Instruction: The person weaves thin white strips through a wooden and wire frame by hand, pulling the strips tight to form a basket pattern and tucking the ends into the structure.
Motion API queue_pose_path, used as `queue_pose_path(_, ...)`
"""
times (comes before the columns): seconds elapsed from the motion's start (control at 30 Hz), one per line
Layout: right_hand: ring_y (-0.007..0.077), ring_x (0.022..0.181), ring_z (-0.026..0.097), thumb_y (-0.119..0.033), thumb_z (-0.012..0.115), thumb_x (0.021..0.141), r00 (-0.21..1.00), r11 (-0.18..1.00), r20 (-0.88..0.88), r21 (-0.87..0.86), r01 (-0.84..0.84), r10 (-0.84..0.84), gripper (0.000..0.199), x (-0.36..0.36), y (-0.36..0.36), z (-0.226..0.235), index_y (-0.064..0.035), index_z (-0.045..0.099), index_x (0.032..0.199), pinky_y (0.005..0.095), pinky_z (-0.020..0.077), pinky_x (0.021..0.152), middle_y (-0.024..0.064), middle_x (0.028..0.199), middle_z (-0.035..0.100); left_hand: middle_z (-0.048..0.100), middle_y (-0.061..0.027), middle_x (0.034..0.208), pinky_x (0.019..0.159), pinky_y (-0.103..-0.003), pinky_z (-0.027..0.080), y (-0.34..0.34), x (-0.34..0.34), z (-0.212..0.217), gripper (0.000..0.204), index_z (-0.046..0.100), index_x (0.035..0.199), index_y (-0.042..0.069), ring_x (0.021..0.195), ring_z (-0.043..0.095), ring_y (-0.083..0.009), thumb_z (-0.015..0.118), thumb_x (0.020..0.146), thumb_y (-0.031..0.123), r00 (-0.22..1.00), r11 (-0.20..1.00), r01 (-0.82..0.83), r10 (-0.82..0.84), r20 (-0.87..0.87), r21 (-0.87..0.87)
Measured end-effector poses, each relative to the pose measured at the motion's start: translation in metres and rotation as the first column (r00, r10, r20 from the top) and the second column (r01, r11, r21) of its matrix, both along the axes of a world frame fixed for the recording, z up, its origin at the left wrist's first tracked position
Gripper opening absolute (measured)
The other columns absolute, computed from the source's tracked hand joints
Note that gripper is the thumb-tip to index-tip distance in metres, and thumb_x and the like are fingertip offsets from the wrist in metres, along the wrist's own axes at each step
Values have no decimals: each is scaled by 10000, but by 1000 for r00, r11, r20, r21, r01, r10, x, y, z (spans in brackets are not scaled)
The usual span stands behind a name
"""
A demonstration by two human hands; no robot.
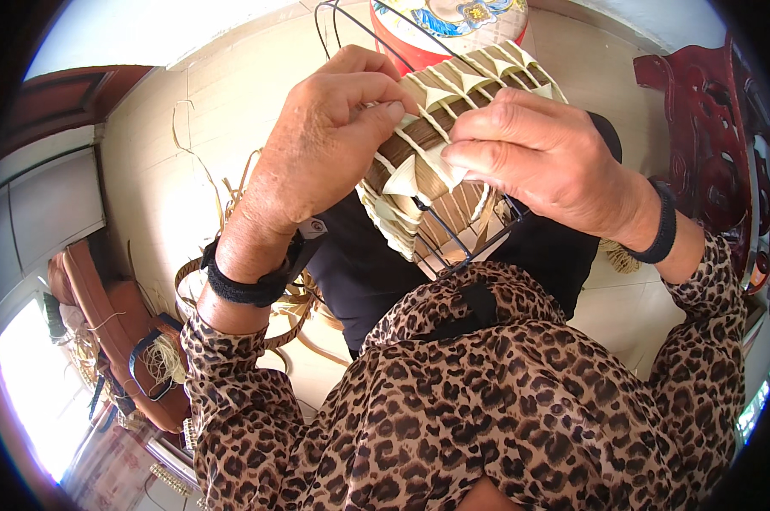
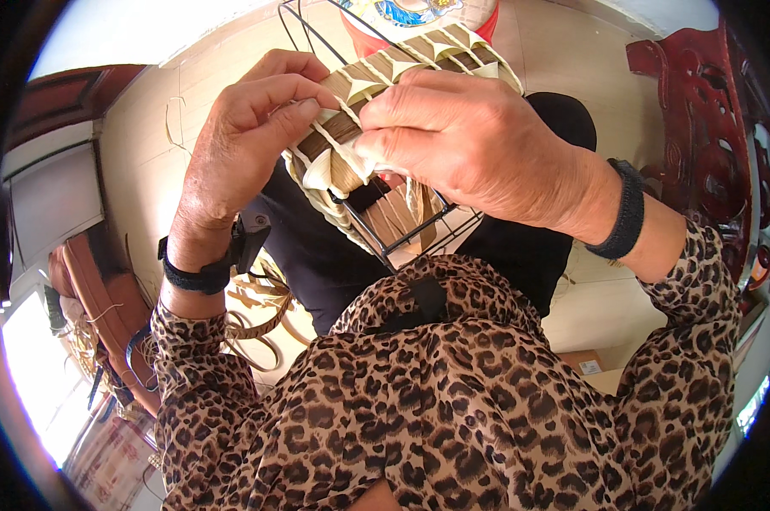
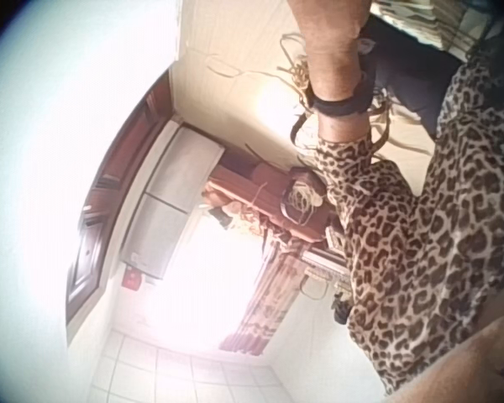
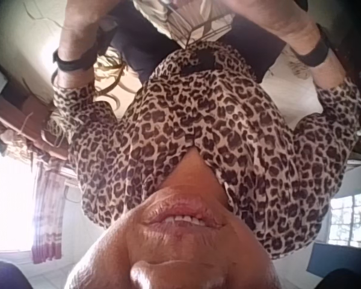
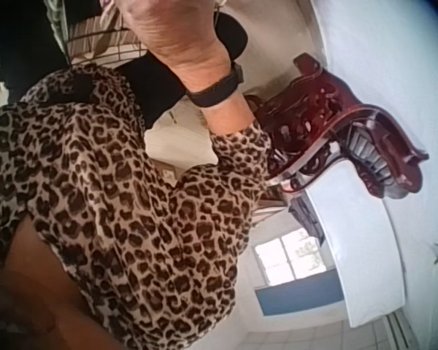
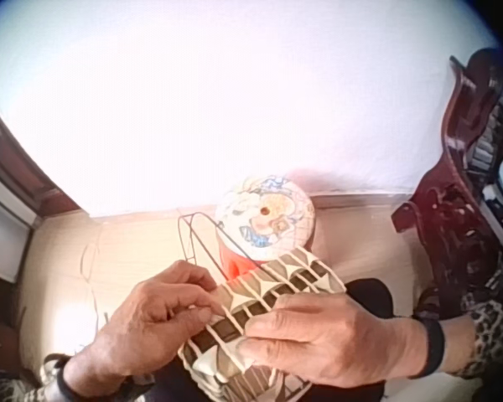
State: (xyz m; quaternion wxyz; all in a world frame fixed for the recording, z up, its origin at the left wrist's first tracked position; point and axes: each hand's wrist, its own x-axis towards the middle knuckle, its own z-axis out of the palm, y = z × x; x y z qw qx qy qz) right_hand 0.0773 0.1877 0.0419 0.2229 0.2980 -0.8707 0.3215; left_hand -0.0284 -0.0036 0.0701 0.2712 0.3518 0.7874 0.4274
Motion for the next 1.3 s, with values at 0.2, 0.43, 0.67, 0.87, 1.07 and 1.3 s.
queue_pose_path(0.2, 186, 747, 597, -53, 664, 637, 995, 994, -98, 110, 17, -7, 209, -2, 2, -2, -14, 664, 842, 269, 525, 628, 59, 873, 613, 558, -62, 1100, 886, -267, 403, -3, -8, 7, 218, 620, 1029, -11, 1004, 533, -153, 469, 881, 42, 985, 998, 35, -42, 168, 45)
queue_pose_path(0.43, 179, 725, 603, -69, 660, 653, 990, 997, -142, 69, 19, -9, 164, 9, 4, 4, -6, 666, 804, 274, 501, 609, 55, 847, 619, 634, -61, 988, 859, -242, 436, -7, -3, 8, 228, 601, 1085, -16, 929, 579, -119, 499, 889, 40, 939, 989, -142, 122, 323, 40)
queue_pose_path(0.67, 218, 708, 613, -65, 626, 628, 994, 999, -111, 52, 14, -8, 254, 20, 8, 9, 29, 665, 860, 312, 500, 597, 97, 863, 610, 651, -31, 892, 786, -213, 457, -2, -1, 7, 175, 639, 1018, -10, 838, 585, -81, 554, 874, 39, 945, 991, -136, 135, 298, -17)
queue_pose_path(0.87, 222, 701, 628, -61, 629, 655, 992, 998, -123, 54, 34, -28, 243, 22, 11, 6, 24, 671, 879, 312, 510, 611, 102, 866, 614, 648, -19, 870, 757, -199, 451, 3, 2, 9, 163, 647, 1007, 7, 805, 576, -68, 571, 871, 55, 953, 983, -169, 183, 243, -79)
queue_pose_path(1.07, 203, 684, 625, -57, 662, 649, 991, 998, -128, 33, 50, -46, 209, 23, 11, 8, 20, 670, 843, 296, 507, 606, 96, 853, 622, 636, -2, 841, 732, -188, 442, 4, 5, 7, 156, 648, 1005, 24, 775, 561, -56, 581, 873, 73, 958, 978, -194, 204, 203, -71)
queue_pose_path(1.3, 190, 697, 624, -95, 689, 689, 998, 998, -40, -50, 45, -47, 139, 24, 18, 14, -8, 669, 797, 285, 503, 608, 76, 827, 630, 627, -1, 863, 725, -188, 442, 5, 4, 3, 185, 630, 1049, 24, 777, 562, -56, 568, 889, 95, 951, 976, -216, 214, 222, -17)
